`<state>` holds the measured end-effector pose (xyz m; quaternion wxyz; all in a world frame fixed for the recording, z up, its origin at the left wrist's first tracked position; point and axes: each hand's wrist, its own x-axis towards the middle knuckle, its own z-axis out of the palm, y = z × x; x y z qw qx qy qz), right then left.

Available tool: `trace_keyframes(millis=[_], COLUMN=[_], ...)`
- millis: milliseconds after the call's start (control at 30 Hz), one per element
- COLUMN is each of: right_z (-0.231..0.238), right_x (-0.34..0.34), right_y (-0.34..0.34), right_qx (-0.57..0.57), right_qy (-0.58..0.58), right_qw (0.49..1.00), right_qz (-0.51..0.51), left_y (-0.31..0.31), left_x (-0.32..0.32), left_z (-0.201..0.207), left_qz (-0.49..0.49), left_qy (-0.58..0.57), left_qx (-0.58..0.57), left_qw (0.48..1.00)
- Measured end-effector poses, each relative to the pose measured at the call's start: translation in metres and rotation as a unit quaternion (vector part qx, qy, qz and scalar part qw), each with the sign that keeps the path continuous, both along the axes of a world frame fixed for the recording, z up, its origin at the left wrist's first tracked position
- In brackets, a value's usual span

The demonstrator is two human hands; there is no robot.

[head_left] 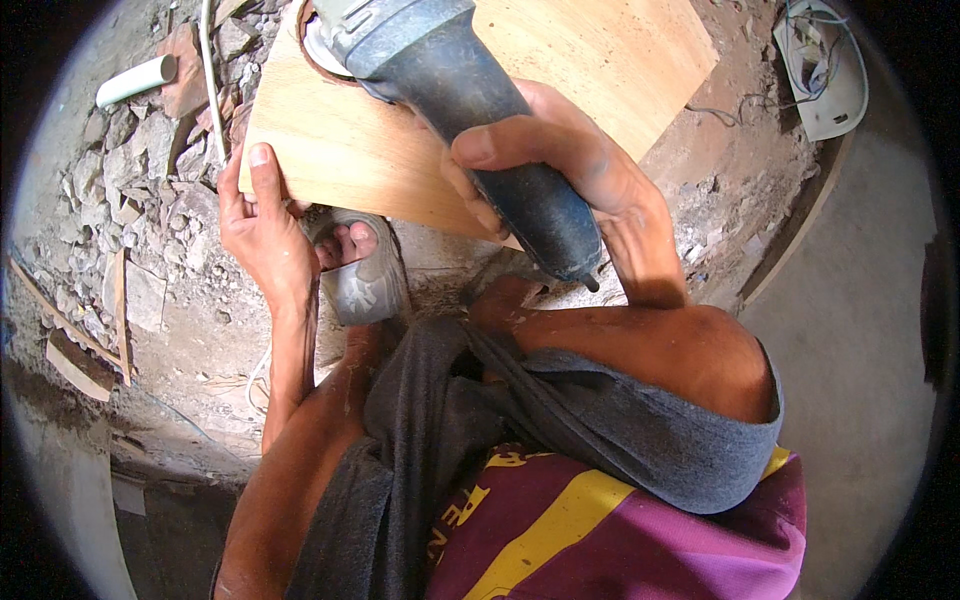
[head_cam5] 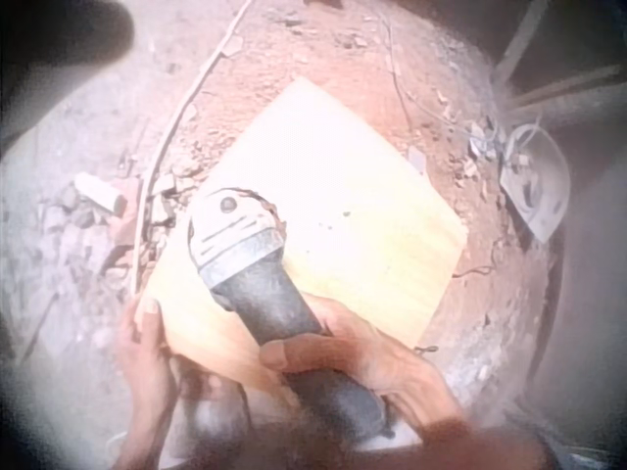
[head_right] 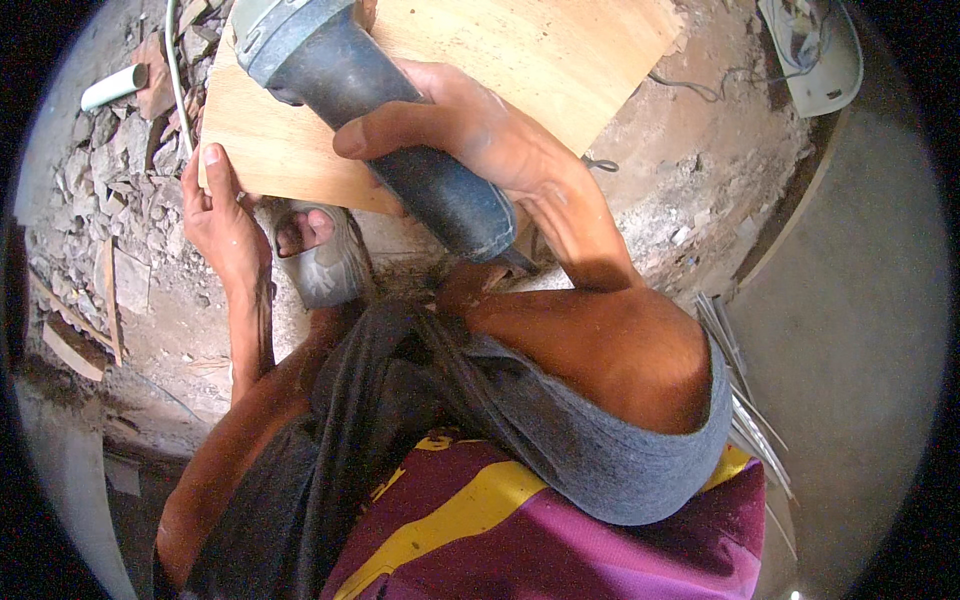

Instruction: The person uses an angle grinder to cut a circular hole in a rectangular piece of plywood. They hold the wood steady with one hand while operating the tool with the other, then lift the finished piece and walk to a tiled area to hand it to another person.

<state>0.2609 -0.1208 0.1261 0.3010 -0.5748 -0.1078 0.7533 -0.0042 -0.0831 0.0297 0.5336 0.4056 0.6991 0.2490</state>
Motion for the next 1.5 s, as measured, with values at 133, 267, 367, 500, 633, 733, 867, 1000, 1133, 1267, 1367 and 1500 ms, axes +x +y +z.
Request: trace_keyframes(millis=[133,267,367,500,633,733,867,1000,1133,1267,1367,1500], right_z=[-0.006,-0.010,-0.013,-0.011,-0.015,-0.008,-0.013,-0.009,-0.012,-0.010,-0.008,0.005], right_x=[-0.005,-0.002,-0.002,-0.005,-0.004,-0.002,-0.003,-0.002,-0.003,-0.004,-0.006,-0.004], right_y=[0.001,-0.001,-0.001,0.000,0.000,0.003,0.002,0.005,0.004,0.002,0.003,0.006], right_qx=[-0.003,-0.003,0.009,-0.007,0.009,-0.004,0.007,0.004,0.030,0.006,0.018,0.016], right_qy=[0.018,-0.001,0.010,0.027,0.035,0.028,0.026,0.020,-0.008,0.013,0.005,-0.015], right_qw=[1.000,1.000,1.000,1.000,0.999,1.000,1.000,1.000,0.999,1.000,1.000,1.000], right_qz=[0.001,0.015,0.008,-0.002,-0.008,-0.002,0.009,0.015,0.014,0.002,0.001,0.000], left_y=[-0.004,-0.003,-0.002,-0.003,-0.003,-0.001,-0.001,0.000,-0.001,-0.003,-0.001,0.005], left_x=[-0.005,-0.004,-0.001,-0.004,-0.002,0.002,0.003,0.001,0.003,-0.005,-0.001,0.009], left_z=[-0.002,-0.002,0.001,-0.001,0.001,0.004,0.008,0.006,0.004,0.001,0.011,0.007], left_qz=[0.025,0.029,0.025,0.026,0.035,0.029,0.033,0.029,0.041,0.036,0.014,0.007], left_qy=[-0.005,-0.007,-0.001,-0.007,-0.011,-0.005,0.008,0.009,-0.013,0.012,0.036,0.003], left_qx=[0.012,-0.005,-0.006,0.009,0.002,-0.004,-0.016,-0.006,-0.006,-0.006,-0.053,-0.020], left_qw=[1.000,1.000,1.000,1.000,0.999,1.000,0.999,1.000,0.999,0.999,0.998,1.000])
